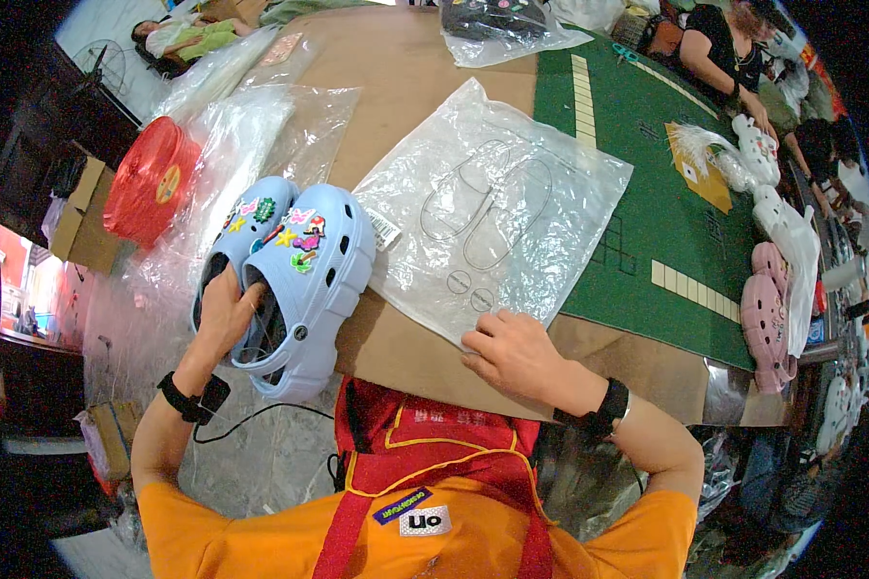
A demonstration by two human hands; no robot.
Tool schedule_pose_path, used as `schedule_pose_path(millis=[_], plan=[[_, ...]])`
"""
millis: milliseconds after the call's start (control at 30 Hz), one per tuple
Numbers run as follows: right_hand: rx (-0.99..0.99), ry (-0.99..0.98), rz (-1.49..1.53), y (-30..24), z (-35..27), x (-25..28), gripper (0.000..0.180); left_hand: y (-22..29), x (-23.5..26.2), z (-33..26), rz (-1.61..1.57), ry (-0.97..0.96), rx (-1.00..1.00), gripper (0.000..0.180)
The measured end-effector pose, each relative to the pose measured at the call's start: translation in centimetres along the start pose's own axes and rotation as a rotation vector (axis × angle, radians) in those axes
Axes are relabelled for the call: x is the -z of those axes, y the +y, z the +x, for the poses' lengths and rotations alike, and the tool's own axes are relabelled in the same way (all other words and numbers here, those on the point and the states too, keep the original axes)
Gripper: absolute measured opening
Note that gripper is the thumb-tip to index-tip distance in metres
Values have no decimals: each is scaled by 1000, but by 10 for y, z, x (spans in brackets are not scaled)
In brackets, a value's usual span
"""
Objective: Pack various pairs of shoes and clogs into plastic bags and place them into a large collection sack.
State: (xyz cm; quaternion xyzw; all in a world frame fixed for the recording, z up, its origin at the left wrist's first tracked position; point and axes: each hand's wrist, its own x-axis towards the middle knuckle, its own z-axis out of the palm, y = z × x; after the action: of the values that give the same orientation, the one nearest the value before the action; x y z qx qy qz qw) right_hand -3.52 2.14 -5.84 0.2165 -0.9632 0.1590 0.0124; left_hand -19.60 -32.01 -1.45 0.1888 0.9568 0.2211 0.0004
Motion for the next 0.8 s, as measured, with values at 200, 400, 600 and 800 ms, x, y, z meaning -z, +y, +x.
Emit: schedule_pose_path(millis=[200,400,600,800], plan=[[49,42,108,6,0,-2,21,1,1,0,-28,23,-61,40],[46,45,34,4,-2,-4,20,4,3,-1,-53,2,-23,42],[-5,68,11,-1,0,-1,24,1,2,0,-53,-3,-22,44],[89,8,124,11,-7,-8,33,1,2,1,-68,0,-35,44]])
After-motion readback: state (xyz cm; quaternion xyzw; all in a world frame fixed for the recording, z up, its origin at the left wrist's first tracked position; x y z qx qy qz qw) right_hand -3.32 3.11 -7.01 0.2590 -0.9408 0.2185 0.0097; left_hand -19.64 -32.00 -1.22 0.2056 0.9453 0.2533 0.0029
